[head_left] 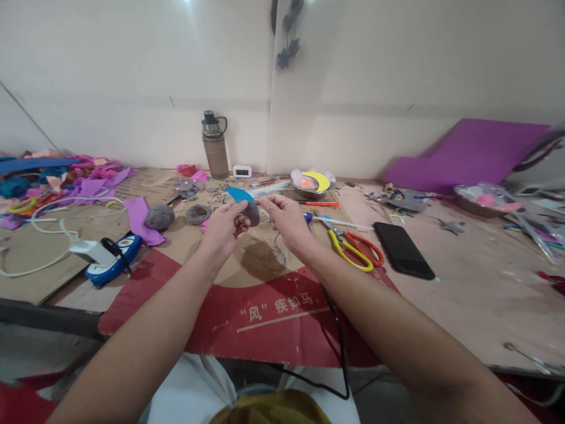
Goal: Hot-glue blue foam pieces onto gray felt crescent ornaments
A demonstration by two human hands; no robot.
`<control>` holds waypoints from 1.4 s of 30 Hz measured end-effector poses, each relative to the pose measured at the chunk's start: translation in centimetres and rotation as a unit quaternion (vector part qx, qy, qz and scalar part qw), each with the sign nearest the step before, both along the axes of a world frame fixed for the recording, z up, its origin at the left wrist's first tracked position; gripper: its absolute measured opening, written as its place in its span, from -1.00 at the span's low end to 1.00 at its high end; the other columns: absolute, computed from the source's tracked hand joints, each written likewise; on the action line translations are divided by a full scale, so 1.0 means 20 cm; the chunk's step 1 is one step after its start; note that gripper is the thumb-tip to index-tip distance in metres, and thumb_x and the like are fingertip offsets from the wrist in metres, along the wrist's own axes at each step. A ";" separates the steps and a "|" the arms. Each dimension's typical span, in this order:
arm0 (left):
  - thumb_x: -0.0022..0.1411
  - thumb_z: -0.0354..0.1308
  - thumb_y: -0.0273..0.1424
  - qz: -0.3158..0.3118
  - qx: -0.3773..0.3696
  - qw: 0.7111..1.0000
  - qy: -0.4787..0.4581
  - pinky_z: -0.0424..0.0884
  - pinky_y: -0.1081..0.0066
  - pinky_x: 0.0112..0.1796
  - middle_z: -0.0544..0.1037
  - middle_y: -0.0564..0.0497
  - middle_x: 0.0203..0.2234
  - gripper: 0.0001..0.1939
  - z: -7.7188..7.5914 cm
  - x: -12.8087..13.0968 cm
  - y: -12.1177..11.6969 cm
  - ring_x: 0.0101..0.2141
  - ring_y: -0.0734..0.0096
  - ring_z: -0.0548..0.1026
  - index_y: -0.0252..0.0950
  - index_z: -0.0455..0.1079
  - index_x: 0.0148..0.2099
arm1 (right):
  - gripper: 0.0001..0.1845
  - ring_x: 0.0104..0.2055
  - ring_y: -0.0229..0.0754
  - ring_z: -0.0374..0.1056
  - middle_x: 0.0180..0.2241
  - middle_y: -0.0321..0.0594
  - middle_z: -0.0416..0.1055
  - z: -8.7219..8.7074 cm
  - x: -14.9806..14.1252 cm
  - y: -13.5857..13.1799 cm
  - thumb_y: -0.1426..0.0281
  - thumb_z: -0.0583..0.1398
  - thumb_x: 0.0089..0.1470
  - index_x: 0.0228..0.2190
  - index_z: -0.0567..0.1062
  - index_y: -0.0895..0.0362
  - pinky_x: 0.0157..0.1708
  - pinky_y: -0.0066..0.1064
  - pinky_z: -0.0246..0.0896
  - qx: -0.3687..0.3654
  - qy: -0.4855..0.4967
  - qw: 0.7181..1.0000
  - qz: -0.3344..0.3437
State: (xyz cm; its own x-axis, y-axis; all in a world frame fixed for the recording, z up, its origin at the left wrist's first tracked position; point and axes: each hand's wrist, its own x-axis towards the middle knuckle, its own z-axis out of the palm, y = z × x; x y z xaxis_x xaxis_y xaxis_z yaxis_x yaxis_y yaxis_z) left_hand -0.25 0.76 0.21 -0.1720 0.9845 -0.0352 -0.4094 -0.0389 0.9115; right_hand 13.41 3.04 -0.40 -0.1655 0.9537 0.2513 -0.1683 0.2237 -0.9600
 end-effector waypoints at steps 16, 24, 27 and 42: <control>-0.09 0.38 -0.35 0.000 0.019 1.000 0.010 0.20 0.61 -0.63 0.45 0.12 -0.60 -0.74 -0.01 0.00 0.00 -0.66 0.64 0.37 -0.31 0.36 -0.40 | -0.81 -0.21 -0.19 0.28 -0.30 -0.23 0.41 0.03 0.06 -0.02 0.35 0.08 0.12 -0.34 0.49 0.11 -0.19 -0.36 0.15 0.146 -0.123 0.976 -0.104; -0.06 0.35 -0.38 0.061 0.036 0.997 0.030 0.14 0.61 -0.65 0.49 0.08 -0.59 -0.73 -0.02 0.02 0.00 -0.62 0.53 0.50 -0.30 0.29 -0.42 | -0.80 -0.37 -0.23 0.24 -0.47 -0.30 0.34 0.06 0.07 -0.08 0.53 0.00 0.04 -0.50 0.36 0.08 -0.25 -0.35 0.12 0.231 -0.128 0.954 -0.141; -0.04 0.33 -0.37 0.076 0.052 0.995 0.045 0.16 0.60 -0.64 0.52 0.05 -0.55 -0.74 -0.01 0.03 -0.01 -0.59 0.50 0.52 -0.31 0.28 -0.42 | -0.89 -0.39 -0.24 0.22 -0.46 -0.29 0.36 0.06 0.04 -0.08 0.44 0.09 0.07 -0.46 0.39 0.09 -0.29 -0.35 0.09 0.212 -0.182 0.951 -0.133; -0.05 0.35 -0.29 0.053 0.088 0.991 0.090 0.19 0.56 -0.63 0.50 0.07 -0.57 -0.74 -0.03 0.07 -0.04 -0.61 0.53 0.48 -0.33 0.38 -0.42 | -0.90 -0.40 -0.26 0.21 -0.47 -0.29 0.35 0.02 0.04 -0.05 0.39 0.15 0.07 -0.47 0.36 0.11 -0.31 -0.36 0.10 0.187 -0.212 0.948 -0.149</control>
